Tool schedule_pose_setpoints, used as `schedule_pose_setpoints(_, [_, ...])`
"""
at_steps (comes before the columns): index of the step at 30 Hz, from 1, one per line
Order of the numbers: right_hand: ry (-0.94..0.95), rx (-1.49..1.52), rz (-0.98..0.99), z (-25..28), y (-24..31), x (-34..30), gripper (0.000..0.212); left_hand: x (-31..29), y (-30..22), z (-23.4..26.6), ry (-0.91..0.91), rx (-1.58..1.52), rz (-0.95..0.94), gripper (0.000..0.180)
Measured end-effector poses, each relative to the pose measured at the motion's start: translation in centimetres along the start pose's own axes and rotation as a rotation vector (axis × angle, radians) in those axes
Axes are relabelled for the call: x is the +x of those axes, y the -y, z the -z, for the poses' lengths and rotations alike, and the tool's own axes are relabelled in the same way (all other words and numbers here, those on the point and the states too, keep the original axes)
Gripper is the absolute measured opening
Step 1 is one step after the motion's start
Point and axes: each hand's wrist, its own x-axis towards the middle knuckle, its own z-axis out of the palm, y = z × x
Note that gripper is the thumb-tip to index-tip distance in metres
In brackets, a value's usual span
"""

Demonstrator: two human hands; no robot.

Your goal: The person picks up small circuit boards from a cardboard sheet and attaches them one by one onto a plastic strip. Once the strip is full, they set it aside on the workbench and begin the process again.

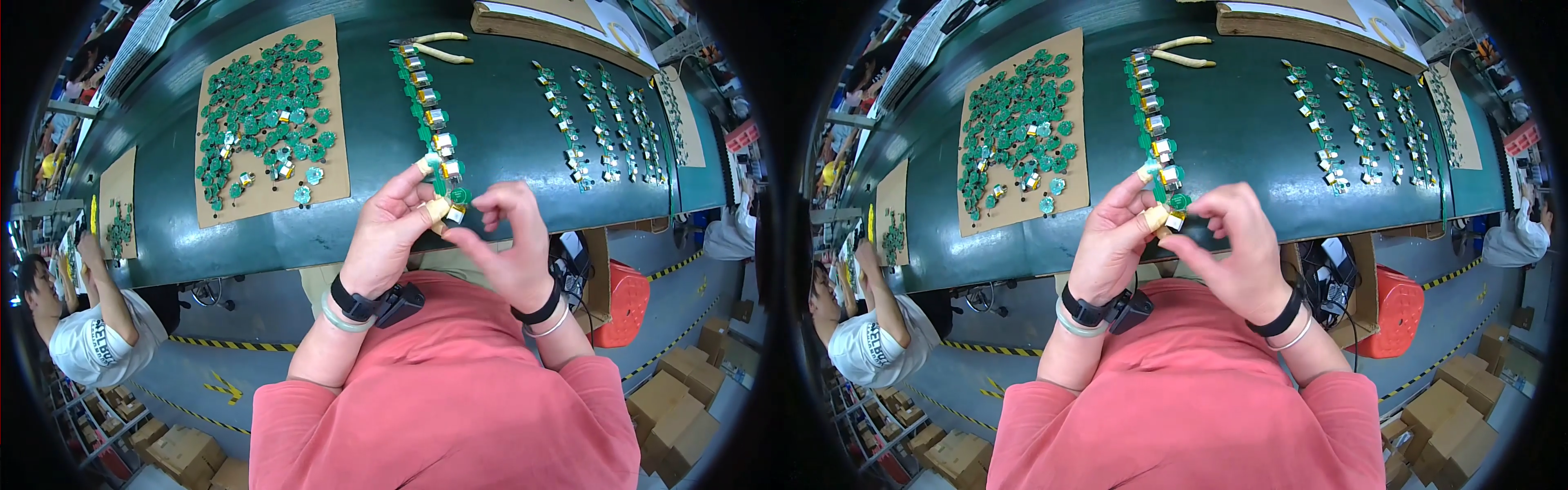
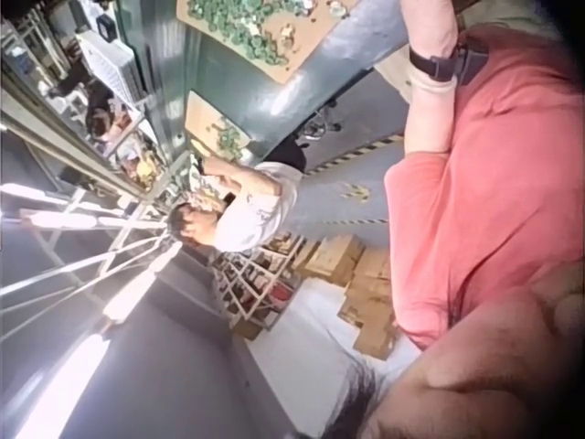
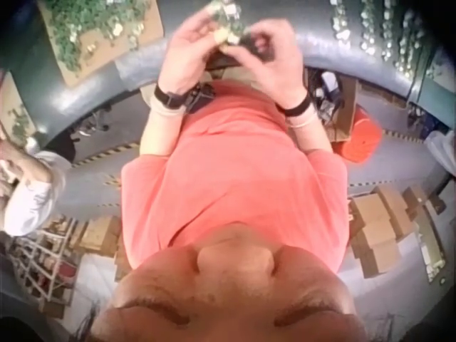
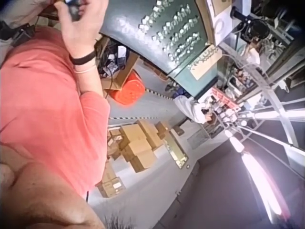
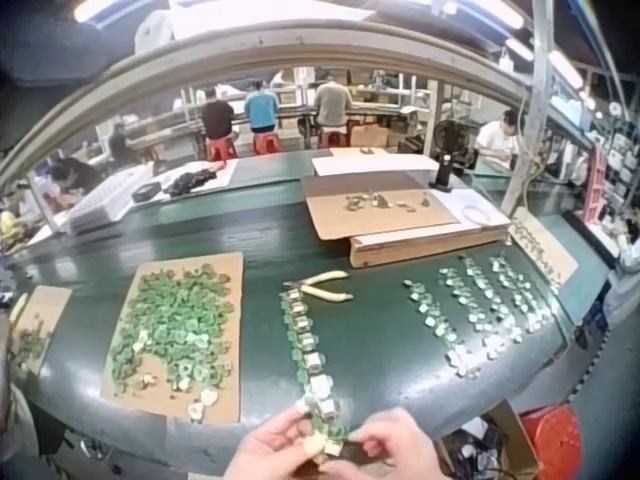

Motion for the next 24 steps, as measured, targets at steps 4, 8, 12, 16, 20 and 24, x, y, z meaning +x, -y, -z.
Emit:
schedule_pose_setpoints(4, [-0.007, -0.226, 0.245, -0.6, -0.1, 0.0, 0.025, 0.0, 0.2, -0.4, -0.006, 0.027, -0.025, 0.049])
schedule_pose_setpoints(8, [-0.021, -0.030, -0.037, -0.2, 0.2, 0.0, 0.028, -0.1, 0.2, -0.6, 0.013, 0.057, -0.056, 0.050])
schedule_pose_setpoints(12, [0.088, 0.016, -0.133, 0.7, 0.0, 0.4, 0.023, -0.2, 0.2, -0.5, 0.006, 0.109, -0.076, 0.051])
schedule_pose_setpoints(16, [0.178, 0.075, -0.252, 1.3, -0.4, 0.6, 0.017, -0.3, 0.2, -0.4, 0.000, 0.151, -0.079, 0.050])
schedule_pose_setpoints(20, [0.120, 0.392, -0.446, 0.5, -0.5, 0.4, 0.013, -0.3, 0.5, -0.5, 0.014, 0.170, -0.083, 0.050])
schedule_pose_setpoints(24, [0.105, 0.089, -0.164, 0.2, -0.7, 0.7, 0.013, -0.2, 0.4, -0.2, 0.022, 0.158, -0.062, 0.050])
